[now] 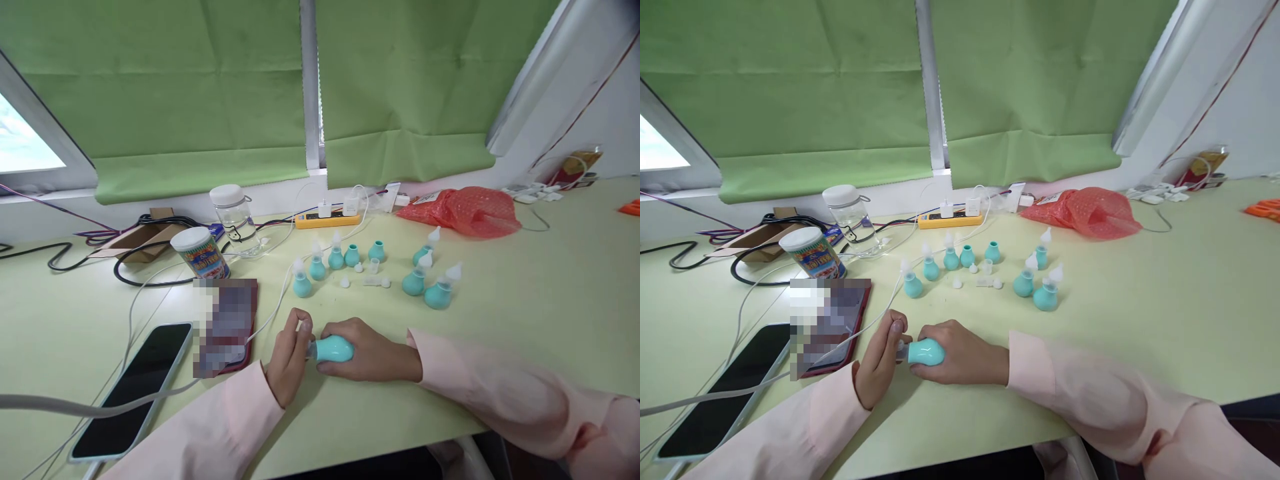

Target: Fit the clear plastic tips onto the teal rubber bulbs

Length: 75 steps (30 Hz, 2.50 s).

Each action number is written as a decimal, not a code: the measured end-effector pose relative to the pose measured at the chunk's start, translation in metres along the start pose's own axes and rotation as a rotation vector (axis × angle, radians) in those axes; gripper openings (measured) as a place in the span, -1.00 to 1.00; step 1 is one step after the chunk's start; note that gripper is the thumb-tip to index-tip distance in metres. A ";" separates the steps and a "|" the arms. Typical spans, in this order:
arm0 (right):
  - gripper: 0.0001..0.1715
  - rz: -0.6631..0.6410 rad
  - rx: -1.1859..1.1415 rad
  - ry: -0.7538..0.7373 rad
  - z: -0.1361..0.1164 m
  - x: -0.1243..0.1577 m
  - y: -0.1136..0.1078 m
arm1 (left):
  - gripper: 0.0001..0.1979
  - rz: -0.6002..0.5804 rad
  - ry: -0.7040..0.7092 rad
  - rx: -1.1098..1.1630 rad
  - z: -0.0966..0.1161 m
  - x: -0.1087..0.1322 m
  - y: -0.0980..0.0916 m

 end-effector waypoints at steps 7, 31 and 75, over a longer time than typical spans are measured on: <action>-0.59 0.106 -0.198 0.081 0.002 0.002 -0.004 | -0.75 -0.006 0.011 0.164 -0.002 -0.006 -0.003; -0.73 0.147 -0.605 0.137 0.033 -0.007 -0.045 | -0.75 -0.012 0.063 -0.253 -0.009 -0.009 -0.003; -0.71 0.372 -0.052 -0.107 0.005 -0.061 -0.044 | -0.51 0.344 0.396 -0.620 0.007 -0.013 -0.023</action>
Point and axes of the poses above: each hand's wrist, its own x-axis away from the middle knuckle, its own y-axis out of the palm, z = x × y, the point moved 5 cm from there along -x, towards the middle knuckle, and after that the axes turned 7 degrees about -y, right-handed, at the moved point
